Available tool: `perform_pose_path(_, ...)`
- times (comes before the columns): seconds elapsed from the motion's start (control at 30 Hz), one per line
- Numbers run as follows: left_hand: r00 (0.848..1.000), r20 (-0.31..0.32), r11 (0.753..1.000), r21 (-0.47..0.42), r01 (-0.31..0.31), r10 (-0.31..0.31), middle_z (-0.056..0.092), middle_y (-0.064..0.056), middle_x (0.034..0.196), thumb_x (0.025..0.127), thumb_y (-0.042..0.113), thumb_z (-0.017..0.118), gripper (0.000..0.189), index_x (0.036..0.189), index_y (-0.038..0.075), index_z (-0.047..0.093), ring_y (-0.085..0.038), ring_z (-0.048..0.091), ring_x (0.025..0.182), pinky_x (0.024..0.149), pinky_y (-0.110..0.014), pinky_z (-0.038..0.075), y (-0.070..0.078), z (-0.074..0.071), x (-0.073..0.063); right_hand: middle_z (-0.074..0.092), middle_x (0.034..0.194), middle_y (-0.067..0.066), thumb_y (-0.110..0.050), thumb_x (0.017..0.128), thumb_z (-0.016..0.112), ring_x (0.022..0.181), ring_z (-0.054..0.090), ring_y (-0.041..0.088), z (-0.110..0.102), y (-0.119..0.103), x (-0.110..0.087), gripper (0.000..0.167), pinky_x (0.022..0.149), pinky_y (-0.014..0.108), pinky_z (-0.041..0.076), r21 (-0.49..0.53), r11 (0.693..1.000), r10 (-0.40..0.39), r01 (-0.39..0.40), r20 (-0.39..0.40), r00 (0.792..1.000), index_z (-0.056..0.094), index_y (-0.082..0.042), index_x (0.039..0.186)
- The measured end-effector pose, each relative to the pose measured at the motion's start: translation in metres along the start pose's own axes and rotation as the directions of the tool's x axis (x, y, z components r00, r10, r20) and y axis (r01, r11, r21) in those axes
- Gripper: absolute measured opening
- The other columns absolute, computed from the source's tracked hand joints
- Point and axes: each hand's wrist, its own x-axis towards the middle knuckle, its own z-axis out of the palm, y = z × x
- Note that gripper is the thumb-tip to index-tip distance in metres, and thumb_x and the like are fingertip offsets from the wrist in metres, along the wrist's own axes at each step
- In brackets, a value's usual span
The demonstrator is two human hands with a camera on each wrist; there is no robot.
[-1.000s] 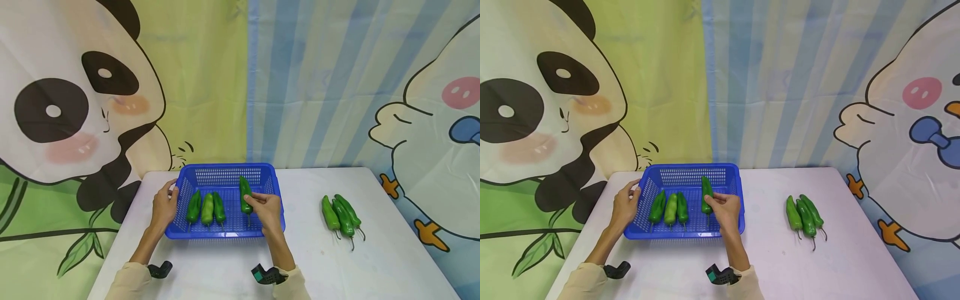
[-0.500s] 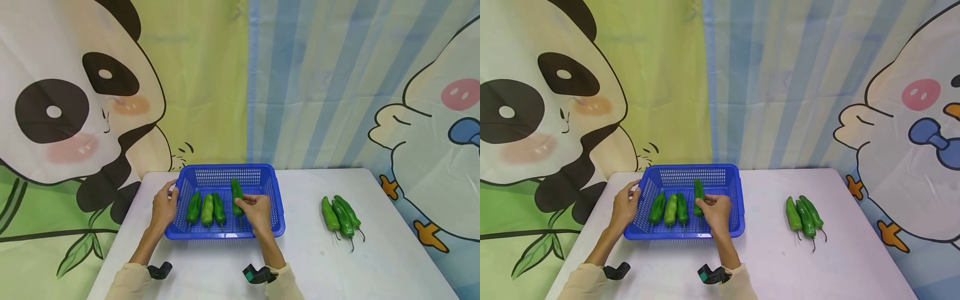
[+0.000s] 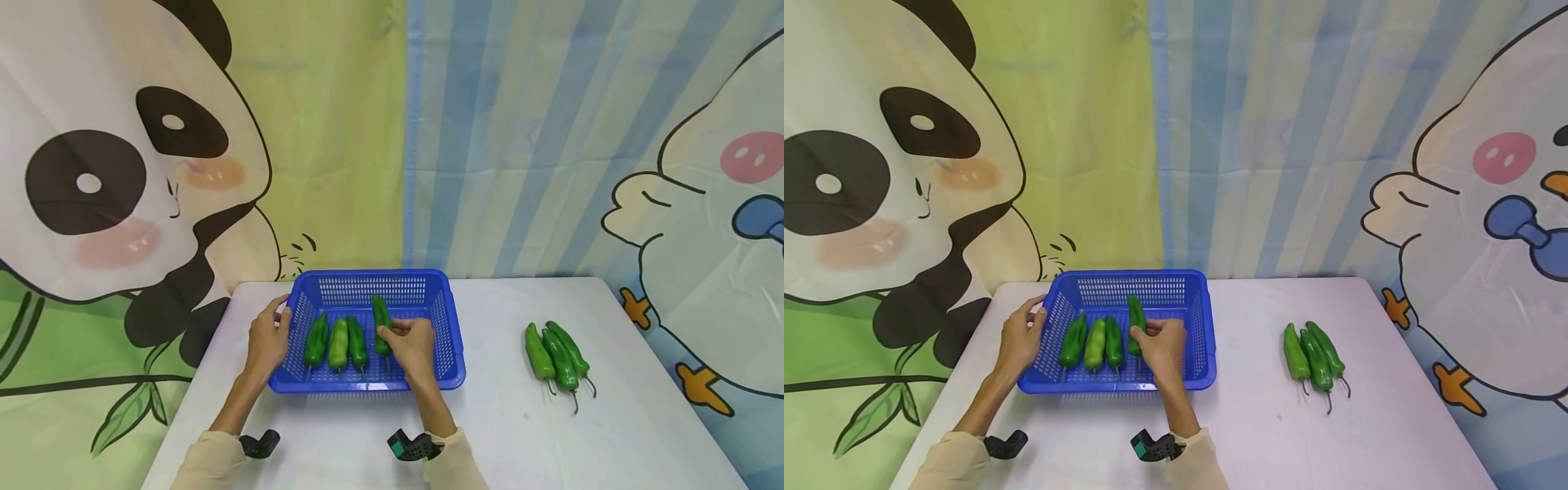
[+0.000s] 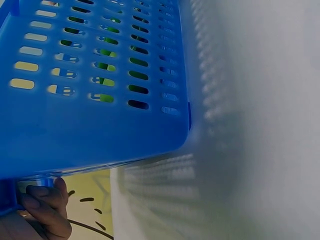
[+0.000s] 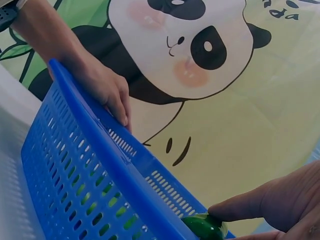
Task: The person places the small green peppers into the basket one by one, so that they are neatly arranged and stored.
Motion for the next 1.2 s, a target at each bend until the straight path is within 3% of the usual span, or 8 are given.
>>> perform_pose_path(0.23, 1.0, 0.015, 1.0, 0.011, 0.002, -0.002, 0.075, -0.028, 0.104, 0.118, 0.022, 0.045, 0.047, 0.159, 0.001, 0.053, -0.032, 0.072, 0.082, 0.067, -0.03, 0.05, 0.001, 0.001, 0.002, 0.08, 0.104, 0.032, 0.0, 0.087, 0.086, 0.09, 0.083, 0.039, 0.007, 0.001, 0.002, 0.029, 0.07, 0.036, 0.066, -0.04, 0.997, -0.066, 0.065, -0.02, 0.998, 0.078, 0.016, 0.111)
perform_pose_path(0.43, 1.0, 0.024, 1.0, 0.015, 0.008, -0.009, 0.075, -0.028, 0.106, 0.117, 0.022, 0.045, 0.048, 0.16, 0.002, 0.051, -0.033, 0.073, 0.083, 0.068, -0.031, 0.051, 0.001, 0.002, 0.003, 0.081, 0.099, 0.028, -0.001, 0.084, 0.089, 0.083, 0.083, 0.035, 0.01, 0.0, 0.007, 0.03, 0.07, 0.04, 0.067, -0.154, 0.988, -0.033, 0.026, -0.044, 0.998, 0.079, 0.014, 0.108)
perform_pose_path(0.67, 1.0, 0.015, 1.0, 0.022, 0.012, -0.012, 0.075, -0.029, 0.104, 0.117, 0.021, 0.046, 0.047, 0.159, 0.002, 0.053, -0.034, 0.074, 0.083, 0.067, -0.029, 0.051, 0.001, 0.003, 0.003, 0.081, 0.088, 0.023, -0.005, 0.078, 0.091, 0.071, 0.078, 0.028, 0.024, 0.056, 0.038, 0.027, 0.063, 0.038, 0.064, -0.242, 0.962, -0.149, 0.129, -0.066, 0.987, 0.082, 0.011, 0.099)
perform_pose_path(0.8, 1.0, 0.009, 1.0, 0.023, 0.01, -0.01, 0.075, -0.028, 0.102, 0.117, 0.022, 0.046, 0.047, 0.159, 0.002, 0.053, -0.034, 0.074, 0.082, 0.067, -0.03, 0.051, 0.001, 0.002, 0.003, 0.082, 0.091, 0.024, -0.005, 0.079, 0.091, 0.075, 0.079, 0.029, 0.026, 0.058, 0.04, 0.028, 0.066, 0.042, 0.066, -0.249, 0.965, -0.097, 0.083, -0.044, 0.994, 0.082, 0.011, 0.1)
perform_pose_path(1.0, 1.0, 0.001, 1.0, 0.018, -0.003, 0.003, 0.075, -0.027, 0.099, 0.116, 0.021, 0.046, 0.046, 0.157, 0.001, 0.054, -0.031, 0.074, 0.076, 0.062, -0.028, 0.051, 0.001, 0.003, 0.003, 0.082, 0.086, 0.019, -0.008, 0.077, 0.092, 0.071, 0.077, 0.022, 0.036, 0.078, 0.051, 0.025, 0.06, 0.036, 0.062, -0.295, 0.951, -0.116, 0.094, -0.056, 0.992, 0.084, 0.008, 0.096)
perform_pose_path(1.03, 1.0, 0.0, 1.0, 0.02, -0.004, 0.004, 0.075, -0.027, 0.099, 0.116, 0.021, 0.046, 0.046, 0.157, 0.0, 0.054, -0.031, 0.074, 0.076, 0.062, -0.028, 0.051, 0.001, 0.003, 0.003, 0.082, 0.084, 0.017, -0.009, 0.076, 0.092, 0.07, 0.076, 0.021, 0.037, 0.077, 0.051, 0.025, 0.059, 0.036, 0.061, -0.315, 0.943, -0.131, 0.104, -0.067, 0.989, 0.084, 0.006, 0.093)
perform_pose_path(1.2, 1.0, -0.012, 1.0, 0.027, -0.009, 0.009, 0.075, -0.027, 0.098, 0.116, 0.02, 0.047, 0.046, 0.156, 0.0, 0.055, -0.031, 0.074, 0.075, 0.063, -0.029, 0.05, 0.0, 0.003, 0.003, 0.076, 0.073, 0.015, -0.002, 0.078, 0.089, 0.064, 0.066, 0.022, 0.03, 0.033, 0.026, 0.014, 0.057, 0.04, 0.057, -0.338, 0.934, -0.133, 0.111, -0.042, 0.99, 0.08, 0.008, 0.082)
